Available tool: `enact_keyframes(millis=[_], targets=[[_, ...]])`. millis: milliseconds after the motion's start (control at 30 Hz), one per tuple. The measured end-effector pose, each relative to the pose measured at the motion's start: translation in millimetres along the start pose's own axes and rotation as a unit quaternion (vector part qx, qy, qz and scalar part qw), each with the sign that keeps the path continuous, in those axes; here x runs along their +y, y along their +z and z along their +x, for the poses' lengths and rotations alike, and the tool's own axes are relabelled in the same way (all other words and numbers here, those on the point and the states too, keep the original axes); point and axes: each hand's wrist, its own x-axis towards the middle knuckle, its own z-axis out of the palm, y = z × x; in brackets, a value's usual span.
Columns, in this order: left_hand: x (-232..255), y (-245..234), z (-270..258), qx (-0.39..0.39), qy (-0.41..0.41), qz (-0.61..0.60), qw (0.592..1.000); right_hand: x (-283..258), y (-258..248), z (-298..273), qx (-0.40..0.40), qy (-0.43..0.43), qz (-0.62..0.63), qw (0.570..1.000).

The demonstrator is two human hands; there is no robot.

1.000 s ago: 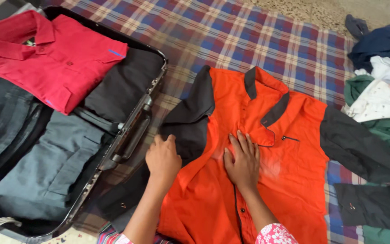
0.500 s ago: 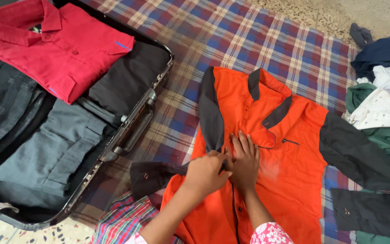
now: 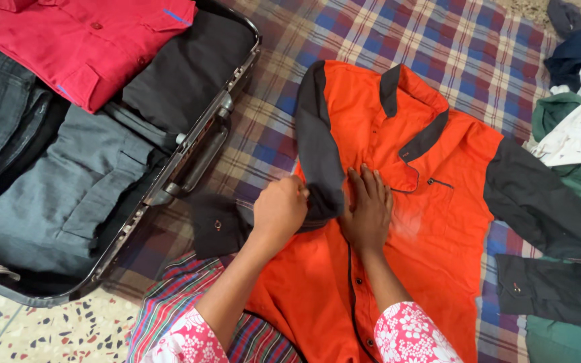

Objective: The person packs a suitcase by arranging folded garments inside and then folds an orange shirt with black sleeves on a floor mat.

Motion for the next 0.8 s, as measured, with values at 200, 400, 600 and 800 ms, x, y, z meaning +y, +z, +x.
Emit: enact_keyframes(millis=[200, 400, 600, 800], targets=[[-7, 21, 13, -0.205, -0.021, -0.060, 0.977, -4, -6, 0, -0.011, 0.002, 0.023, 1.000], [-8, 14, 19, -0.284, -0.160, -0.333, 0.885, 2, 0, -2, -0.006, 0.002, 0.012, 1.000], [4, -22, 15, 0.040, -0.051, -0.177, 0.982, -2, 0, 0, 0.007, -0.001, 0.001, 1.000], [23, -70, 11, 0.281, -0.006, -0.199, 0.939, -4, 0, 2, 0.018, 0.007, -0.010, 1.000]])
